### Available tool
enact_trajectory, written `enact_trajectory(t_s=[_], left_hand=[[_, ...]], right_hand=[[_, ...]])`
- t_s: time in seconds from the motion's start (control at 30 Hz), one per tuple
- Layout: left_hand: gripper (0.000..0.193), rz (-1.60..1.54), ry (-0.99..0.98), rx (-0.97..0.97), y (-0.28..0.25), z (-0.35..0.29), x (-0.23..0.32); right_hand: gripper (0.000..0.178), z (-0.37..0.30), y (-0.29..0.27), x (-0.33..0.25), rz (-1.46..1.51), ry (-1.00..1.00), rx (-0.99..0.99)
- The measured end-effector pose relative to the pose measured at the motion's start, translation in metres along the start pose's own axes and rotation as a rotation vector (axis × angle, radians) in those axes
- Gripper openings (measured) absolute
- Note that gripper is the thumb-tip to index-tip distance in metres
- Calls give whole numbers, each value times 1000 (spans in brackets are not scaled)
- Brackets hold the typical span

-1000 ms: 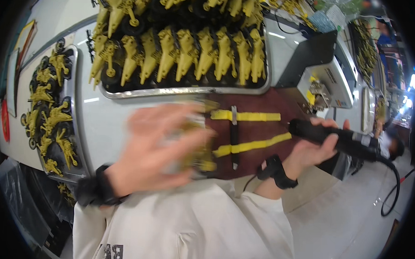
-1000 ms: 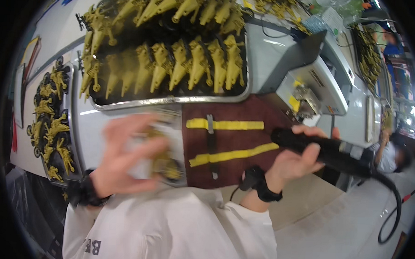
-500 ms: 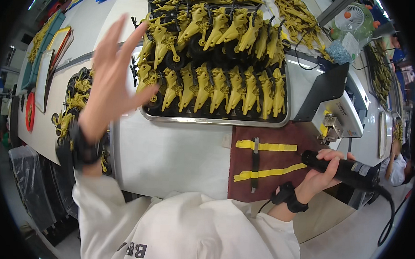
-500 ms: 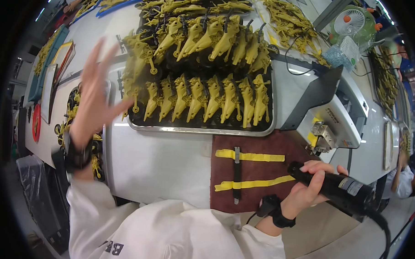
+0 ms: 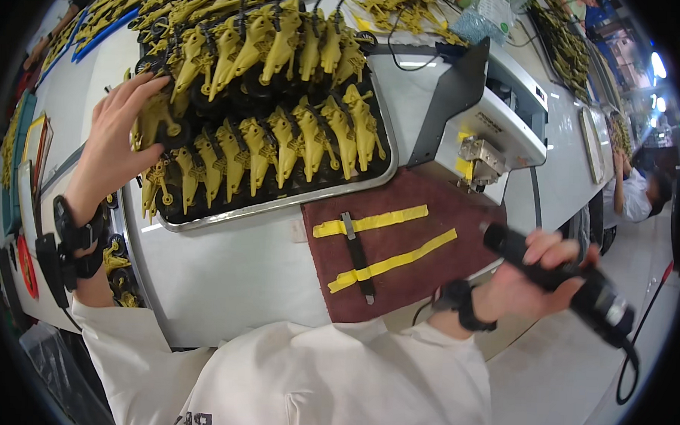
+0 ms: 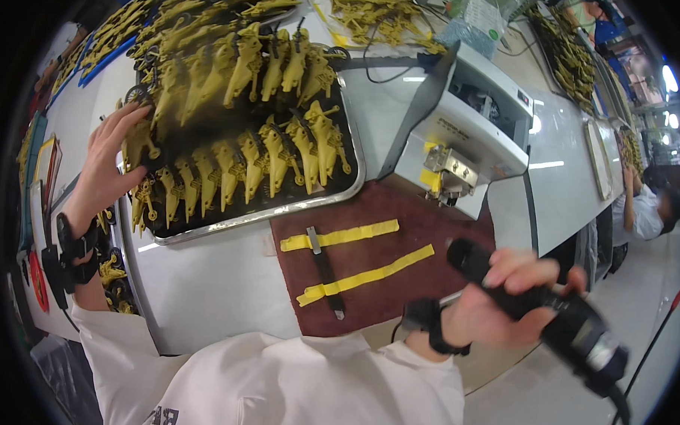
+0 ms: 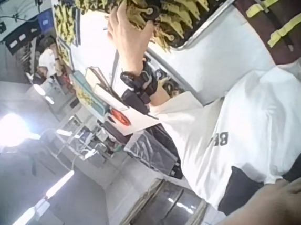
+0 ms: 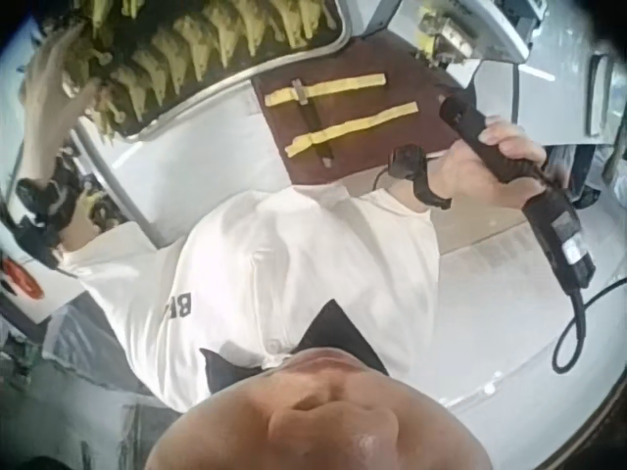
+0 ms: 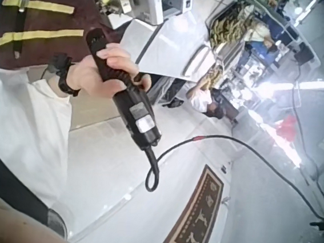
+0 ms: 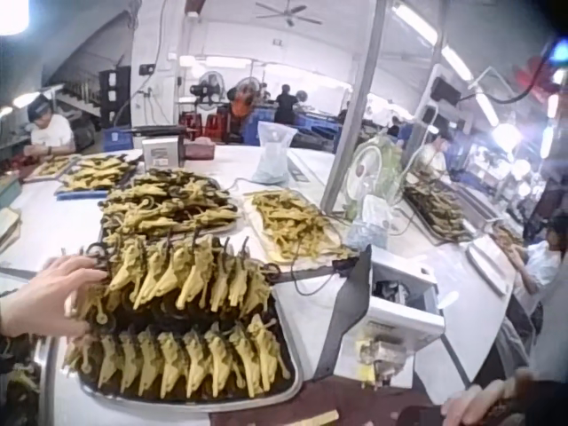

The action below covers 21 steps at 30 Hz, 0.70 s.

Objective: Using an electric screwdriver to fasten components onto toy motorcycle frames in a manufacturing line.

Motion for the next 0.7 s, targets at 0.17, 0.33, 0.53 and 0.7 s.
enact_trajectory(t_s=[0.17, 0.33, 0.53, 0.7], left_hand=[[62, 50, -153, 96, -35, -42, 51], [68, -430, 316, 41, -8, -54, 162], [73, -471, 327, -96, 115, -29, 236], [74, -347, 344, -32, 139, -35, 233]], right_hand=[[112, 52, 32, 19, -81, -43, -16], [115, 55, 25, 33, 47, 13, -159], [102, 36, 36, 27, -51, 246, -191], [101, -12, 25, -18, 323, 208, -532]])
Point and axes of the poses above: each hand's wrist, its own z-axis towards the middle knuckle, its own y-axis out of the palm, x = y × z, the point moved 1 cm from there along z, towards the middle knuckle, and after that the axes turned 5 degrees about -x, right-handed, at the moved point
